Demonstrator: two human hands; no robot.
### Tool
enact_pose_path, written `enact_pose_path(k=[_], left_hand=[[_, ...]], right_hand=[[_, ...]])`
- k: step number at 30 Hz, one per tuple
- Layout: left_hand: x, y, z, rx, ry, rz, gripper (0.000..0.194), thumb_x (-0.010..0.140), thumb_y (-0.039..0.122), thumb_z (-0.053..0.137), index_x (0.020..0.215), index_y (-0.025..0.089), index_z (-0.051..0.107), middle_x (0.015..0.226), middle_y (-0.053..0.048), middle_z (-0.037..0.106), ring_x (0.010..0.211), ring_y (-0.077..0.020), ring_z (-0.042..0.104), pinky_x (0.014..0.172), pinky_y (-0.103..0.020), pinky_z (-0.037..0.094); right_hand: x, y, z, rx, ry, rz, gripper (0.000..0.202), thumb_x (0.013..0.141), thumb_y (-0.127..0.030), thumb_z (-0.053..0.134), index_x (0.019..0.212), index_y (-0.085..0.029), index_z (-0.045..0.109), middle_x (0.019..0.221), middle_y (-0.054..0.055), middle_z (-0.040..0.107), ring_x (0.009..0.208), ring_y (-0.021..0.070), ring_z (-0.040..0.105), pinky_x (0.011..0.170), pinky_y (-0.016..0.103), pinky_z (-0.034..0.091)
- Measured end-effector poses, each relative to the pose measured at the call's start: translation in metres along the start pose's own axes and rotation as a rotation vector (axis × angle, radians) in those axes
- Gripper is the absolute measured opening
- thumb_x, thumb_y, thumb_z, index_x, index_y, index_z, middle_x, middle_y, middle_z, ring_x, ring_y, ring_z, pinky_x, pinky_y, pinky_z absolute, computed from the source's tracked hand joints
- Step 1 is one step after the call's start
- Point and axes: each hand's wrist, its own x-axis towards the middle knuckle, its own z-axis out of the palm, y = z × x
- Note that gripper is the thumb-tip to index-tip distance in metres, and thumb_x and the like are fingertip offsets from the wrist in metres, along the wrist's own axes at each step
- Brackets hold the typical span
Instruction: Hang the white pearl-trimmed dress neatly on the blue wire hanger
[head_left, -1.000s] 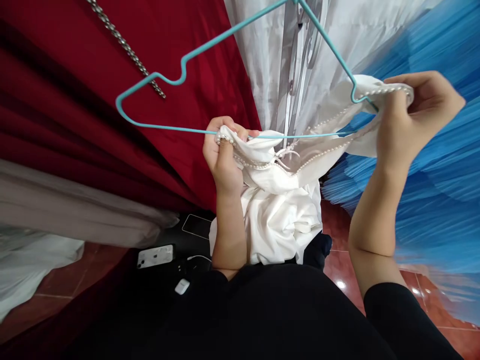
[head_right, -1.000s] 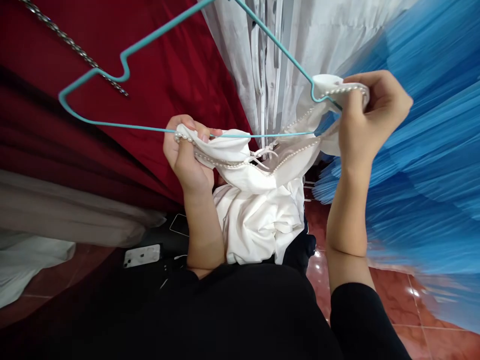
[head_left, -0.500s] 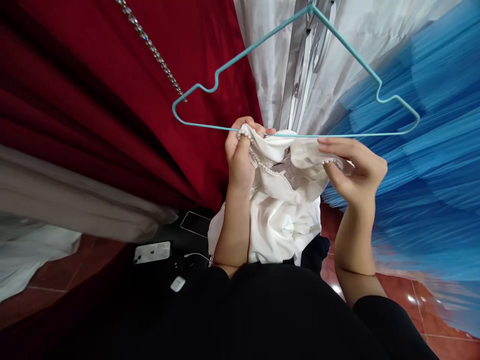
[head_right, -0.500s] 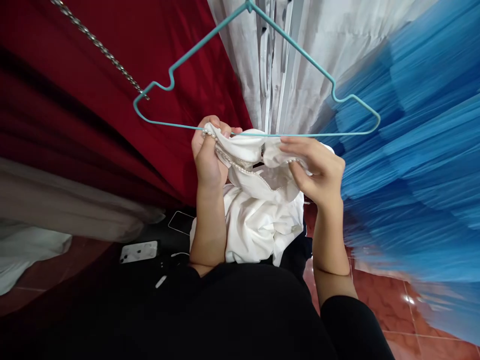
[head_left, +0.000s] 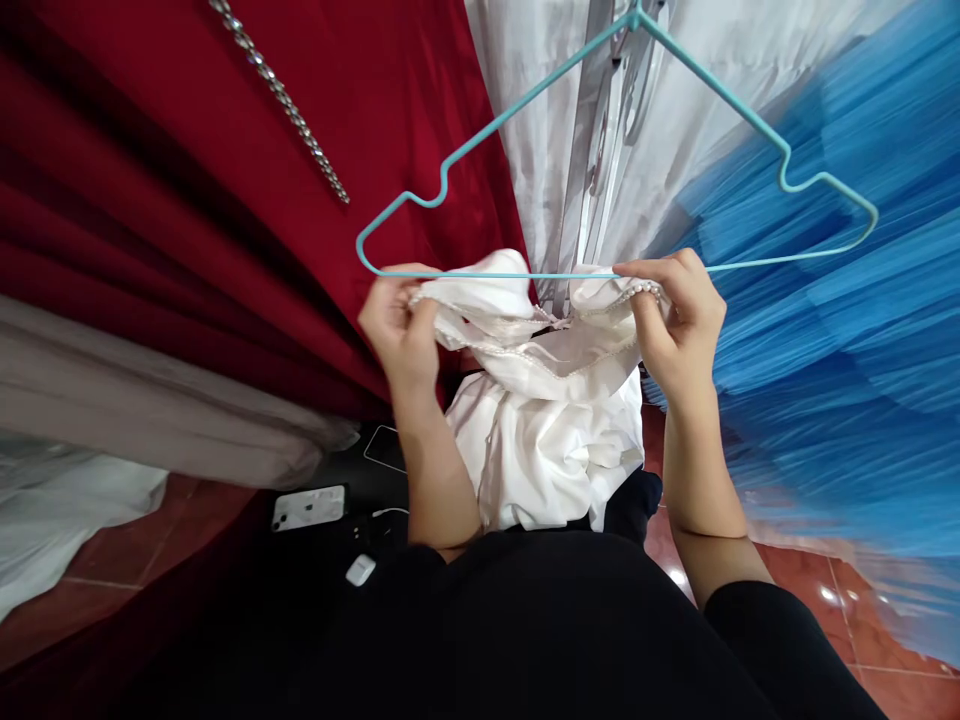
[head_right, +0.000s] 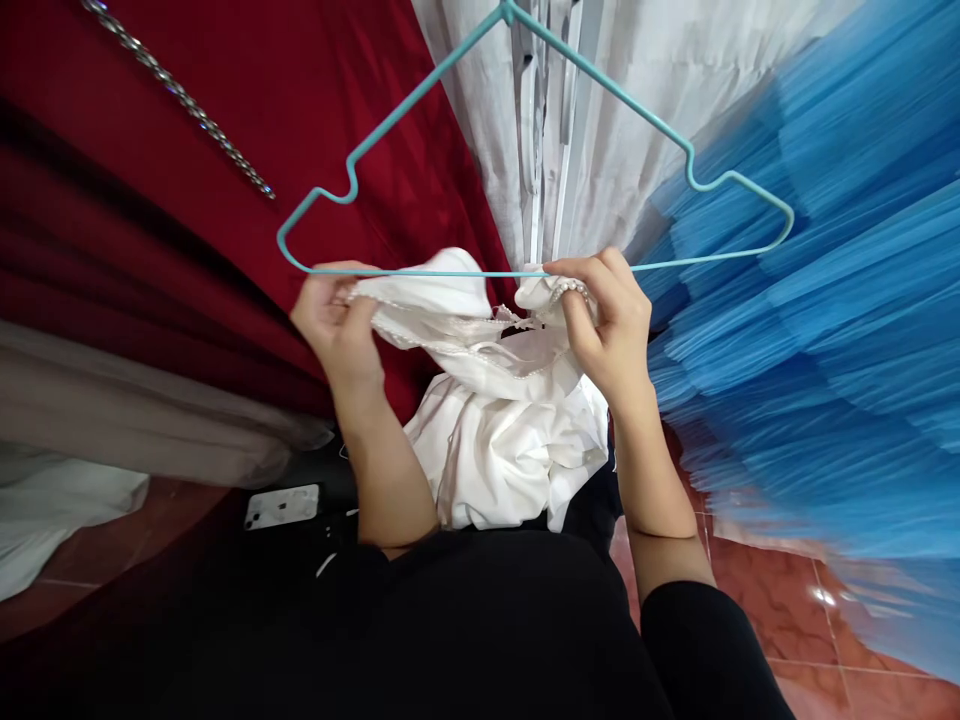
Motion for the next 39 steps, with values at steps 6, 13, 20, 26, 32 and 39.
enact_pose_path(k=[6,13,20,26,32,39], left_hand=[[0.050,0.022,-0.018,0.078,0.300,0.195,0.036,0.058,-0.010,0.044,0.077,0.011,0.067,0.075,0.002,0.062,0.070,-0.0093,0.057,0.066,-0.019,0.046],[0.091,0.052,0.019,0.056,0.051,0.359,0.029,0.065,-0.008,0.046,0.075,0.008,0.067,0.073,0.002,0.060,0.065,-0.0049,0.051,0.058,-0.014,0.036],[0.086,0.069,0.037,0.036,-0.029,0.410,0.040,0.069,-0.012,0.044,0.070,0.012,0.075,0.065,0.004,0.064,0.069,-0.0060,0.055,0.068,-0.016,0.040],[0.085,0.078,0.043,0.318,-0.290,0.205,0.030,0.079,-0.012,0.064,0.096,0.011,0.073,0.082,0.002,0.064,0.068,-0.0056,0.049,0.062,-0.017,0.042],[0.038,0.061,0.047,0.087,-0.083,0.365,0.005,0.097,0.015,0.070,0.101,0.017,0.072,0.098,-0.001,0.065,0.091,-0.0130,0.061,0.085,-0.027,0.053],[-0.028,0.019,0.062,-0.106,-0.403,-0.357,0.038,0.102,0.050,0.061,0.089,0.016,0.073,0.076,-0.007,0.073,0.060,-0.0150,0.068,0.051,-0.027,0.047]], right_hand=[[-0.001,0.004,0.002,0.015,-0.011,-0.003,0.027,0.095,-0.017,0.054,0.107,-0.028,0.076,0.087,0.000,0.063,0.084,0.0157,0.061,0.081,0.036,0.054],[-0.002,0.008,0.009,0.051,0.015,-0.015,0.028,0.095,-0.014,0.055,0.107,-0.028,0.076,0.088,-0.001,0.062,0.087,0.0155,0.062,0.084,0.036,0.054],[-0.003,0.012,0.014,0.039,-0.006,0.002,0.024,0.101,-0.023,0.053,0.111,-0.030,0.074,0.091,0.000,0.058,0.089,0.0170,0.062,0.092,0.043,0.057],[-0.003,0.019,0.018,0.024,0.019,-0.010,0.030,0.095,-0.015,0.054,0.111,-0.029,0.075,0.090,0.001,0.060,0.088,0.0180,0.061,0.085,0.040,0.056],[-0.003,0.025,0.022,0.001,0.022,-0.004,0.026,0.099,-0.022,0.050,0.111,-0.028,0.073,0.093,0.002,0.059,0.093,0.0192,0.062,0.087,0.041,0.056],[-0.001,0.022,0.020,-0.020,-0.009,0.059,0.032,0.107,-0.044,0.042,0.111,-0.032,0.071,0.093,0.005,0.062,0.093,0.0201,0.058,0.089,0.041,0.056]])
